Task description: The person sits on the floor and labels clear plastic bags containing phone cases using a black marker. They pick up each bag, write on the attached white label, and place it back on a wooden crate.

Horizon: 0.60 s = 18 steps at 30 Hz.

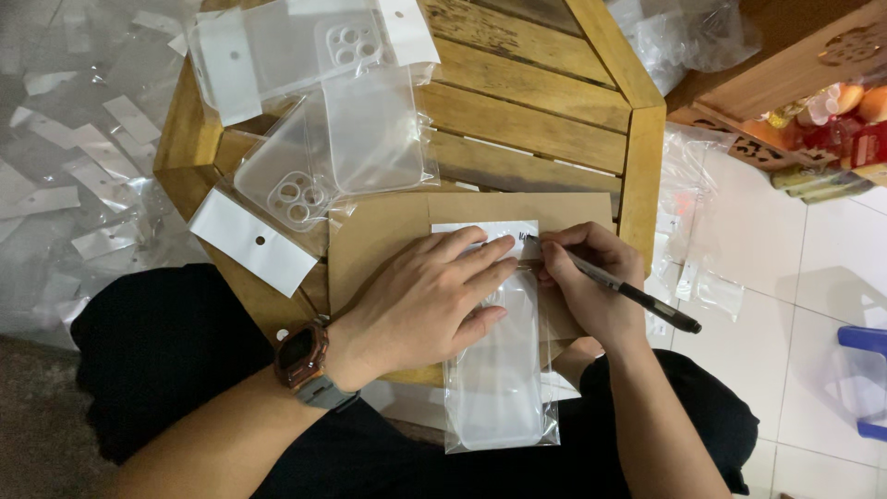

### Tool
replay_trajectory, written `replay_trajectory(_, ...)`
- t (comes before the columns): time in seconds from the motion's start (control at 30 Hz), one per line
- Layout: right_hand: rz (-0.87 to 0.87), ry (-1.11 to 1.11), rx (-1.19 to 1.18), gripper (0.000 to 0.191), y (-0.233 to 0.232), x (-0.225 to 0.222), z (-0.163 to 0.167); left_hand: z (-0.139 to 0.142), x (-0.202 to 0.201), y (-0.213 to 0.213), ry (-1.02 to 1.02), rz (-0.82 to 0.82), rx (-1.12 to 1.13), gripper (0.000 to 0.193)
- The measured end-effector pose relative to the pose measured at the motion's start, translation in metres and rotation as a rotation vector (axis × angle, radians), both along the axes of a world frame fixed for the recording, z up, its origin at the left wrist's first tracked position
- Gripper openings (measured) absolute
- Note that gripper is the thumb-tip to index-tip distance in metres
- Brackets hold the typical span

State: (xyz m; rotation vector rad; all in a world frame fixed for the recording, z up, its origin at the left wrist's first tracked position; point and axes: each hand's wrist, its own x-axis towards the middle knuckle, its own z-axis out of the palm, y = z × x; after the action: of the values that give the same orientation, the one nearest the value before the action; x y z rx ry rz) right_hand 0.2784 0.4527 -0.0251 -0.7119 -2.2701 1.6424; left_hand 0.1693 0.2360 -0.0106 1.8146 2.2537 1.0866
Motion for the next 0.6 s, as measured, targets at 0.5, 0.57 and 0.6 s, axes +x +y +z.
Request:
replay_trajectory(0.5, -0.066, 0.240, -0.074, 0.004, 0.002, 0.010, -0.007, 0.000, 0.000, 0.000, 0.017, -0.005, 0.008, 0.045)
replay_trajectory(0.57, -0.173, 0.368, -0.102, 0.005, 0.009, 0.022, -0.005, 0.003, -0.002, 0.000, 0.024, -0.010, -0.002, 0.045)
replay_trajectory(0.6, -0.215, 0.462, -0.094, 0.007, 0.013, 0.029, -0.003, 0.005, -0.003, 0.001, 0.020, -0.016, -0.010, 0.045)
